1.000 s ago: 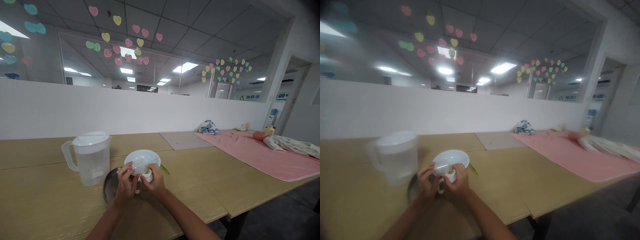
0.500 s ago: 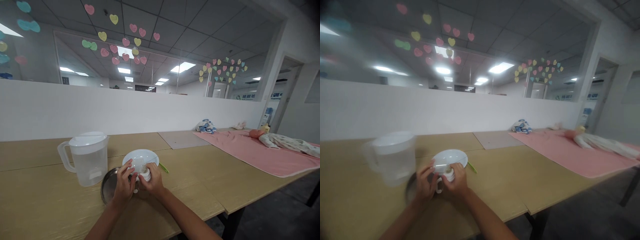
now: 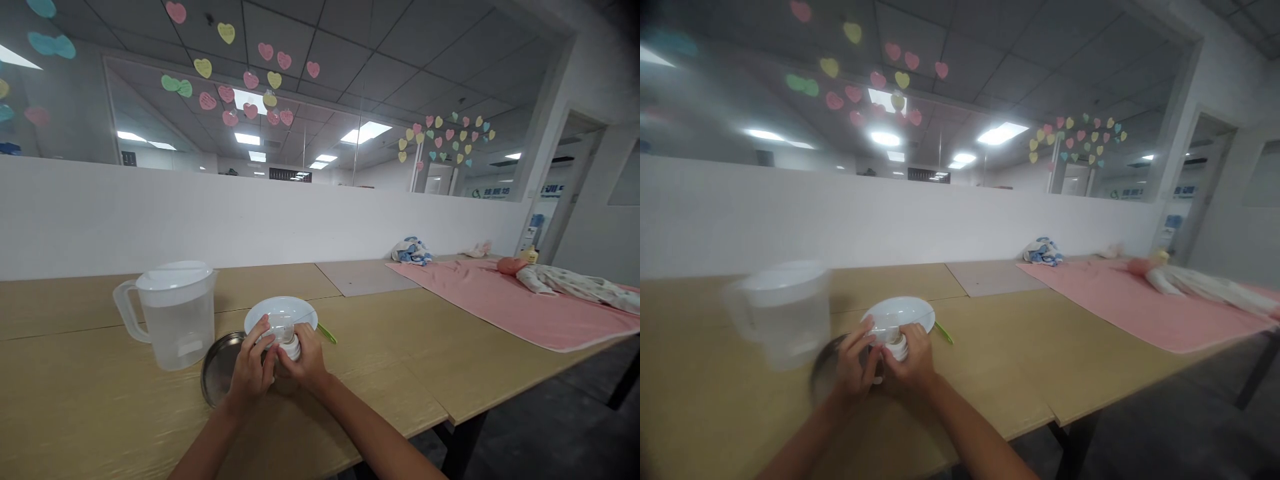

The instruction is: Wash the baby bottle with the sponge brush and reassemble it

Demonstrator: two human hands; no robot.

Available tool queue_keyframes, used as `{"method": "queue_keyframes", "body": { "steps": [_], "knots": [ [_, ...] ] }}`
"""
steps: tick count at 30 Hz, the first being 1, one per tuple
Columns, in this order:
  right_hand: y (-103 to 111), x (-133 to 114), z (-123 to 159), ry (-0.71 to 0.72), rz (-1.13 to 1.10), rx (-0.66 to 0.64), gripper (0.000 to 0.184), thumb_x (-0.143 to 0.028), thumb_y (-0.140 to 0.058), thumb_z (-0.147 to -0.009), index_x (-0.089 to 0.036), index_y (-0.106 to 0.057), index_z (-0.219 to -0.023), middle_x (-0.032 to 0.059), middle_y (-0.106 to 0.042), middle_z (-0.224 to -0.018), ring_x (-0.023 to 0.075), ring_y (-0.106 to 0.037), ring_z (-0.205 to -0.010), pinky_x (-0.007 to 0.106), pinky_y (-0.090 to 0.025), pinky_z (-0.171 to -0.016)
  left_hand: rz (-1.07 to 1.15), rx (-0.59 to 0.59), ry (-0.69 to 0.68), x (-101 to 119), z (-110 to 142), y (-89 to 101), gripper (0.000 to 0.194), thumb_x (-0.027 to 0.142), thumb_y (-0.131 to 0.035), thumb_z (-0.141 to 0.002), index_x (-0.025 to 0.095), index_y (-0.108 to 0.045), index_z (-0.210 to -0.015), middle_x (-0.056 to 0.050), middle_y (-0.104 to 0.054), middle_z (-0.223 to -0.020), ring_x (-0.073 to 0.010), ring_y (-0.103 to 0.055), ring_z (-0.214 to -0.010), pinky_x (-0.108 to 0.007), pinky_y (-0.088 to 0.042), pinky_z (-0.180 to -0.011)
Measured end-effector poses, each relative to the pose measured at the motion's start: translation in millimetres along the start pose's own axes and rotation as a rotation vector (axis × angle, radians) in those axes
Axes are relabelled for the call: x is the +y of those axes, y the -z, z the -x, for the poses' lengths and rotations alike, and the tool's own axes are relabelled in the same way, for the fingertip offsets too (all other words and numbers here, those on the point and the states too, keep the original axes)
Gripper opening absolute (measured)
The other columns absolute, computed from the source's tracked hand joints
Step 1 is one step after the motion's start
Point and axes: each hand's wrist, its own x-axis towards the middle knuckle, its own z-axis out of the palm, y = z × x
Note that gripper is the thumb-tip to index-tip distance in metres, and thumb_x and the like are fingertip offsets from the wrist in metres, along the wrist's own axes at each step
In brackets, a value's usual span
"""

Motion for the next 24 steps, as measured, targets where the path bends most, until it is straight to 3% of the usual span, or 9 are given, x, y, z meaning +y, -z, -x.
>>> {"method": "queue_keyframes", "body": {
  "steps": [24],
  "knots": [
    [-1.4, 1.6, -0.1, 0.007, -0.010, 0.009, 0.023, -0.043, -0.051, -0.078, -0.020, -0.050, -0.083, 0.0049, -0.056, -0.073, 0.0190, -0.050, -0.068, 0.033, -0.041, -0.061, 0.027, -0.054, 0.026, -0.8, -0.1, 3.7, 0.025, 0.014, -0.045, -0.085, 0.018, -0.045, -0.109, -0.010, -0.058, -0.112, -0.0220, -0.053, -0.113, -0.039, -0.050, -0.087]
  ]
}}
